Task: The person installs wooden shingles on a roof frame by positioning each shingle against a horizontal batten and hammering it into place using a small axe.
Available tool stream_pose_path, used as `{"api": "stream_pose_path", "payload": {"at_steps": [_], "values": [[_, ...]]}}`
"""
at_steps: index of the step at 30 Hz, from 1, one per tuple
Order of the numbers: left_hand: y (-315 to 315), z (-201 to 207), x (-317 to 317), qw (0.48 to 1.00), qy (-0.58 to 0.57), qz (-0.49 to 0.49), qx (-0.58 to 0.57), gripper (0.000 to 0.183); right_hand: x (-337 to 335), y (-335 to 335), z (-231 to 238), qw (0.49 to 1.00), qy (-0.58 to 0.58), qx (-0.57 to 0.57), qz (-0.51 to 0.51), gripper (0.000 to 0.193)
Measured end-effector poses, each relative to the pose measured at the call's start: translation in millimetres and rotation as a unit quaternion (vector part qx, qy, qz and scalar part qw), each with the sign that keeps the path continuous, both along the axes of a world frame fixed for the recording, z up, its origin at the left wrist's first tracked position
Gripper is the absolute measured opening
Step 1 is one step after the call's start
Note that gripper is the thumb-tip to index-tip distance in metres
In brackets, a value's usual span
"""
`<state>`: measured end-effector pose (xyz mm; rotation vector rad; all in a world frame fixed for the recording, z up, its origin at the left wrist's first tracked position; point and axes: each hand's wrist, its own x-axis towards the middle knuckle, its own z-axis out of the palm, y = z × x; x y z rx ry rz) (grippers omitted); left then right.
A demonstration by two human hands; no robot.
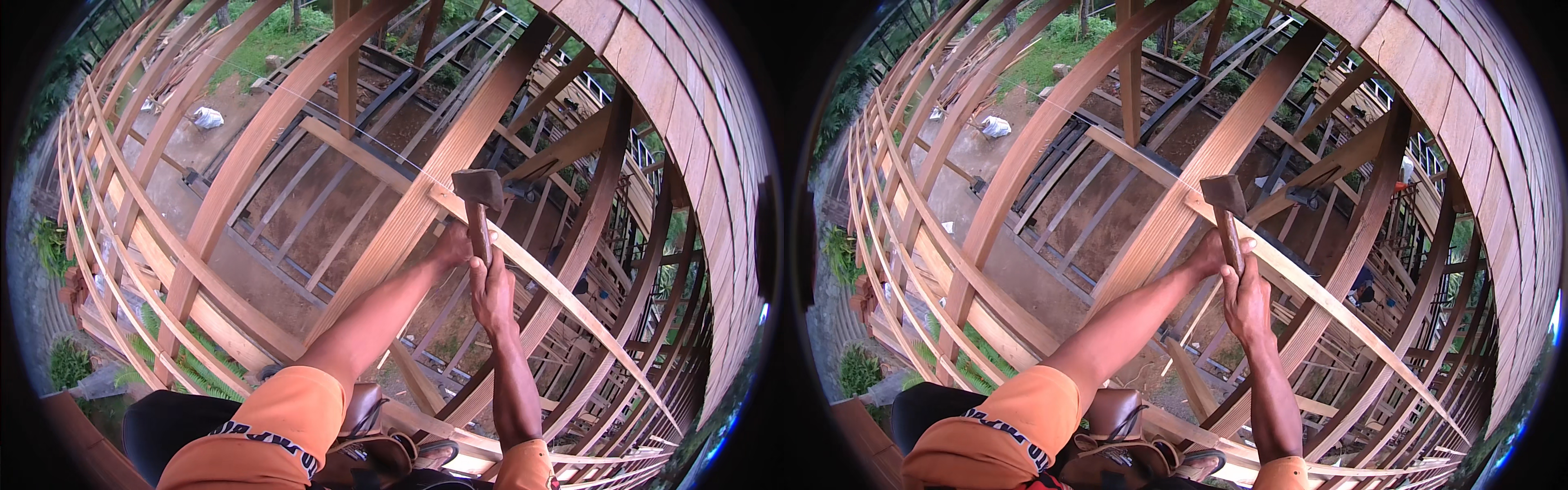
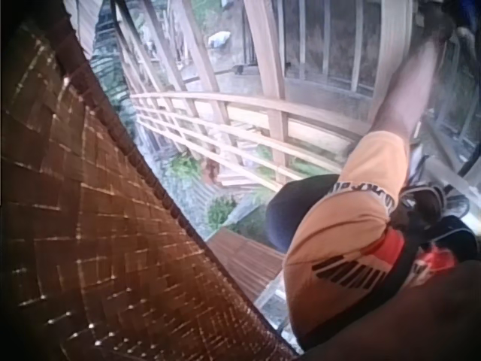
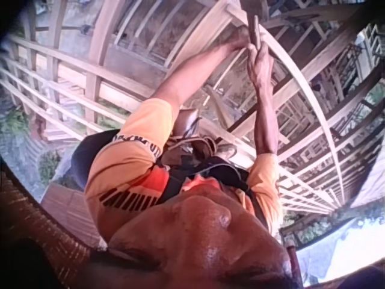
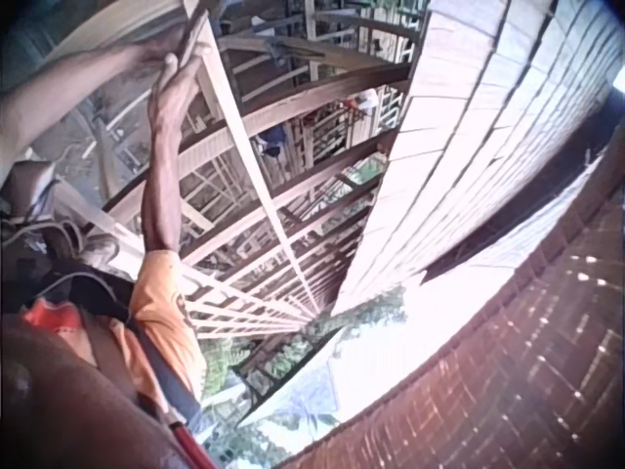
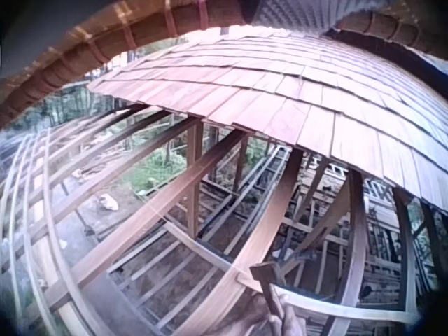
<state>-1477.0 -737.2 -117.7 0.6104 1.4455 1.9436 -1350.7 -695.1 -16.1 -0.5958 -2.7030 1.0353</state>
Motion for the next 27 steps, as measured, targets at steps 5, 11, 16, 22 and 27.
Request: {"api": "stream_pose_path", "payload": {"at_steps": [5,11,16,22,27], "values": [[-5.8,-15.4,7.2,0.998,0.034,0.041,0.023,0.044,5.9,-35.2,41.2,0.868,0.469,-0.147,0.069,0.064],[-15.0,-18.8,-0.2,0.999,0.017,0.040,-0.001,0.052,-8.6,-16.6,-13.0,0.999,-0.043,0.003,0.021,0.047],[-3.9,21.9,9.9,0.995,0.059,-0.011,-0.082,0.037,29.7,-30.3,16.9,0.995,0.040,-0.066,-0.059,0.040],[-44.9,-31.1,-36.0,0.991,-0.040,-0.070,-0.103,0.043,14.8,-55.0,18.7,0.962,0.250,-0.104,0.013,0.038],[-128.4,49.4,-30.1,0.981,-0.053,-0.173,-0.069,0.049,95.8,2.8,-8.0,0.960,0.259,-0.070,-0.083,0.026]]}}
